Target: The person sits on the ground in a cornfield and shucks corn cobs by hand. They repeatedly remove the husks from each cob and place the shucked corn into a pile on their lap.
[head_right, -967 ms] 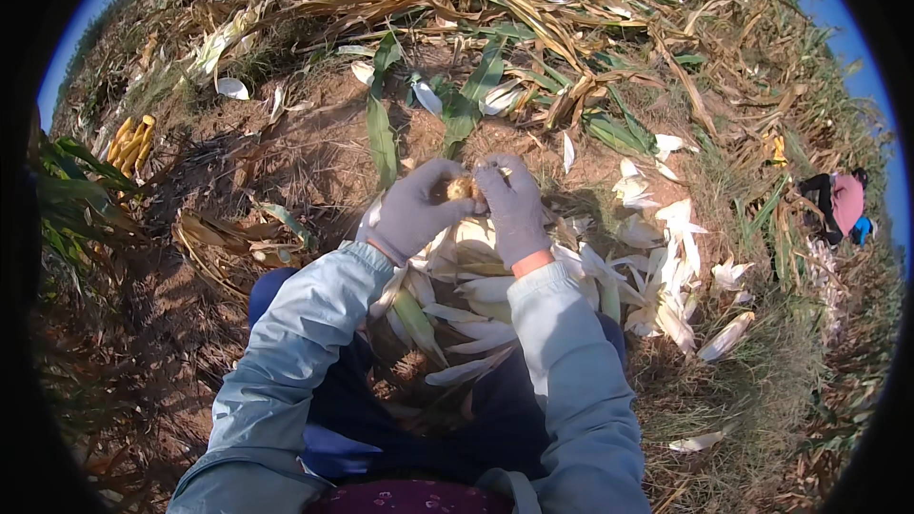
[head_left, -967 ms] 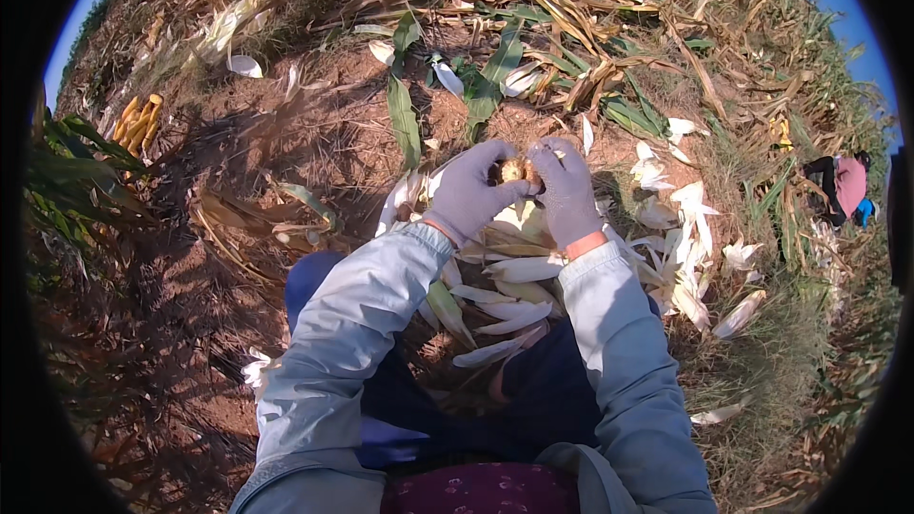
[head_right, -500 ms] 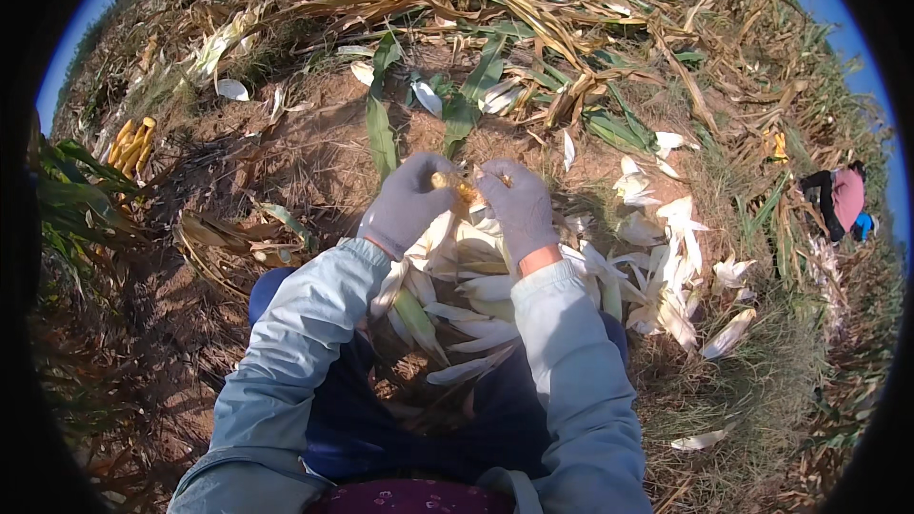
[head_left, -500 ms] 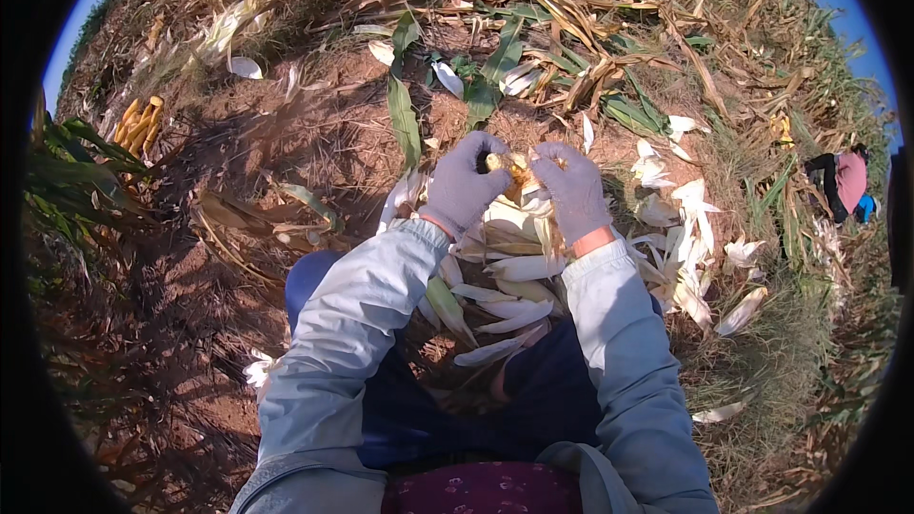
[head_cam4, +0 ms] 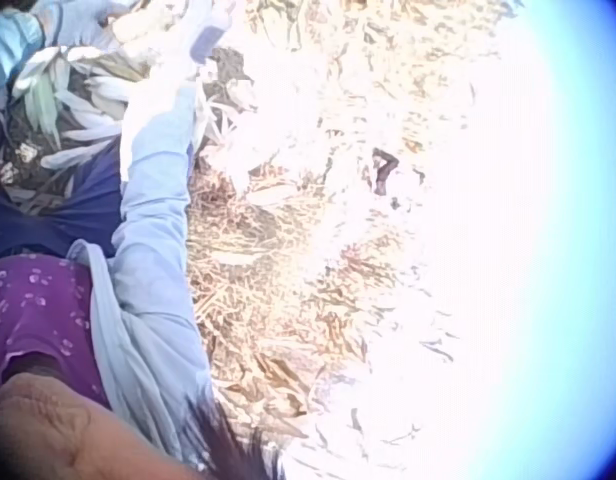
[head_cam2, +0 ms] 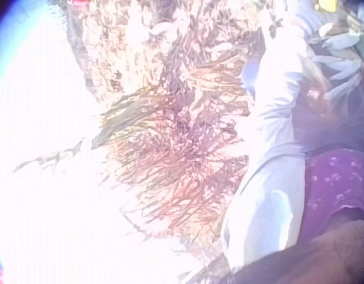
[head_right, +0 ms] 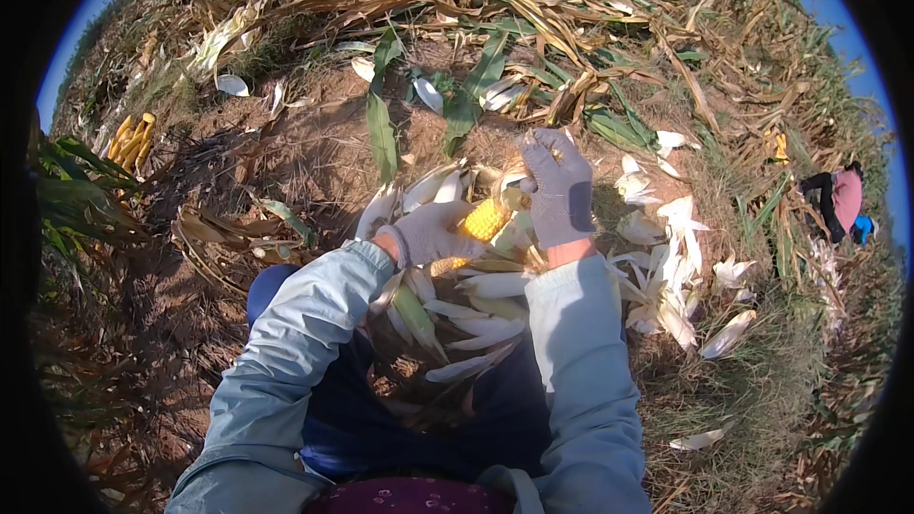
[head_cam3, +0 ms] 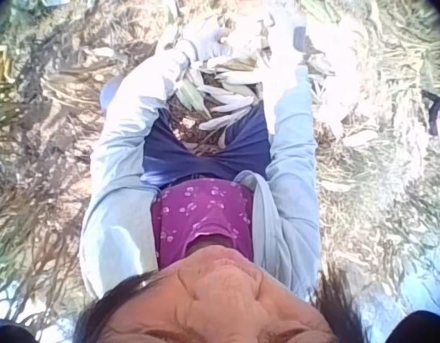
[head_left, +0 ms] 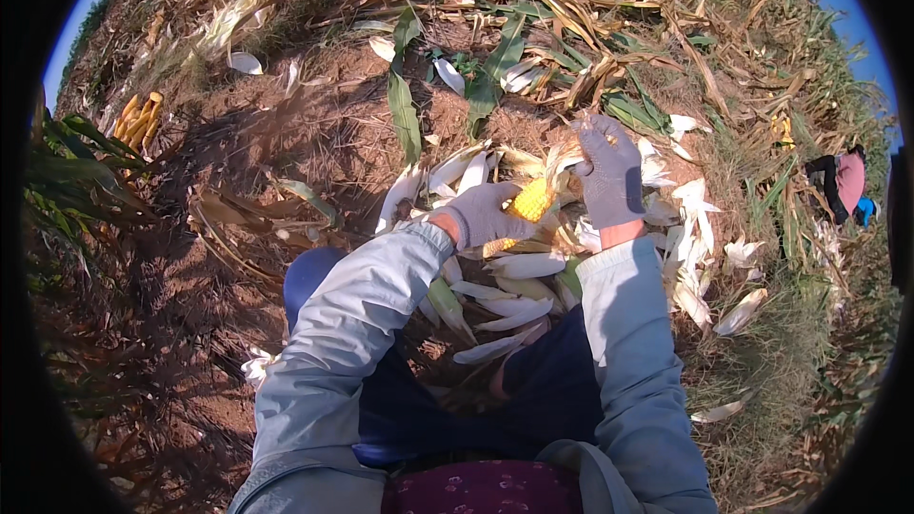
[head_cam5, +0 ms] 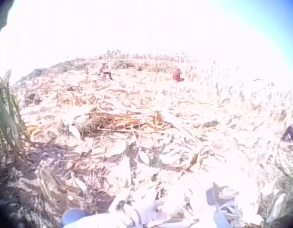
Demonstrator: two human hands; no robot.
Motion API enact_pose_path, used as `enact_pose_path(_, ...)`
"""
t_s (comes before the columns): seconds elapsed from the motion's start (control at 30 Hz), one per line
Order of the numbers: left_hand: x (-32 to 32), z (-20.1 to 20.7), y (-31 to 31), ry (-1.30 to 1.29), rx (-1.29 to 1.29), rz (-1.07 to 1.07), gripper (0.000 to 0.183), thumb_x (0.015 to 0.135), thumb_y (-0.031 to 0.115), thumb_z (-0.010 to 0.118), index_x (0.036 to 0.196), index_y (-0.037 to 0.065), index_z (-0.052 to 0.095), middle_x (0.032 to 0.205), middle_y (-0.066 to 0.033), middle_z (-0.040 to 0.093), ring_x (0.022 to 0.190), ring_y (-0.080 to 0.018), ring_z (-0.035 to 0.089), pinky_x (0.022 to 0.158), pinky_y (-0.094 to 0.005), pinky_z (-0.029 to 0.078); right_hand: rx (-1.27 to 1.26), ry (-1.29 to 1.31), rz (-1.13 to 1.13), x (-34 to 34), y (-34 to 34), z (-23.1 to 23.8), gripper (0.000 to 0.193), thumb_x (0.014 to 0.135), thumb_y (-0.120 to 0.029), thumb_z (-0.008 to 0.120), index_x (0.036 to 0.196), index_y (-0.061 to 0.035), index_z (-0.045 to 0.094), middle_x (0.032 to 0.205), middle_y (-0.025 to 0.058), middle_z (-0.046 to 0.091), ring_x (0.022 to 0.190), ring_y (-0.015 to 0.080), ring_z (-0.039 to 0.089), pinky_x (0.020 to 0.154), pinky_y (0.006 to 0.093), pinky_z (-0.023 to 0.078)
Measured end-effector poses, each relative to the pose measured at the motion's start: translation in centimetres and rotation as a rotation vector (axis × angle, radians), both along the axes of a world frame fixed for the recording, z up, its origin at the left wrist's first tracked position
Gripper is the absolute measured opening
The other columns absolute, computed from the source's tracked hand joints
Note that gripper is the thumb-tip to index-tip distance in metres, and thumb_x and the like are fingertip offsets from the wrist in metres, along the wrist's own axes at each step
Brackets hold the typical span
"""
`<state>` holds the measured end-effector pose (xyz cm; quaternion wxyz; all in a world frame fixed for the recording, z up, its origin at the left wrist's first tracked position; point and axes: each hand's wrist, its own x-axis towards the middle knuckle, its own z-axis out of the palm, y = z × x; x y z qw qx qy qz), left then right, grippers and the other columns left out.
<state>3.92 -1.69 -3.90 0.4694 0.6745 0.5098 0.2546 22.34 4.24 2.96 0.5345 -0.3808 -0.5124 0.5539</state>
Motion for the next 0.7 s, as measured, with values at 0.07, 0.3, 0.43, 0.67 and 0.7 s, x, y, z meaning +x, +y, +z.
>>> enact_pose_path(0.07,-0.5,1.7,-0.2,0.242,0.067,0.064,0.054,0.073,0.036,0.071,0.115,0.008,0.055,0.093,-0.0148,0.065,0.09,-0.0281,0.063,0.079,-0.0348,0.047,0.005,0.045,-0.152,2.3,1.2,-0.4,0.021,0.083,-0.015,0.063,0.1,-0.0029,0.059,0.078,0.0006,0.054,0.063,0.0074,0.048,0.051,0.0194,0.042)
enact_pose_path(0.3,-0.7,3.6,-0.7,0.466,0.073,0.186,0.051,0.07,0.039,0.068,0.109,0.008,0.06,0.089,-0.0162,0.066,0.086,-0.0307,0.063,0.078,-0.0373,0.047,-0.133,0.311,-0.431,6.7,4.2,-2.6,0.021,0.082,-0.01,0.062,0.102,-0.002,0.059,0.09,0.0053,0.058,0.068,0.0125,0.052,0.056,0.023,0.046)
enact_pose_path(0.43,-2.1,3.8,-0.4,0.388,-0.127,0.323,0.05,0.069,0.04,0.068,0.099,0.001,0.065,0.088,-0.0185,0.066,0.085,-0.0306,0.064,0.078,-0.0366,0.048,-0.051,0.167,-0.62,11.0,5.4,-2.3,0.033,0.079,-0.014,0.065,0.11,-0.0024,0.057,0.101,0.0083,0.059,0.085,0.0165,0.058,0.074,0.0301,0.05)
enact_pose_path(0.67,-2.9,1.1,0.1,-0.434,-0.252,0.369,0.035,0.082,0.025,0.065,0.103,-0.003,0.063,0.083,-0.012,0.065,0.077,-0.017,0.063,0.066,-0.0291,0.051,0.095,-1.156,-0.475,15.5,5.2,-3.4,0.041,0.071,-0.021,0.071,0.107,-0.0034,0.061,0.085,0.0101,0.064,0.071,0.0215,0.063,0.07,0.0323,0.05)
enact_pose_path(0.7,-2.0,1.8,0.0,-0.736,-0.459,0.486,0.037,0.083,0.025,0.064,0.107,-0.003,0.061,0.084,-0.011,0.065,0.077,-0.0168,0.063,0.065,-0.0288,0.052,-0.075,-1.126,-0.379,15.5,5.4,-2.8,0.038,0.071,-0.021,0.072,0.103,-0.0035,0.063,0.08,0.0092,0.065,0.069,0.0207,0.062,0.067,0.0311,0.05)
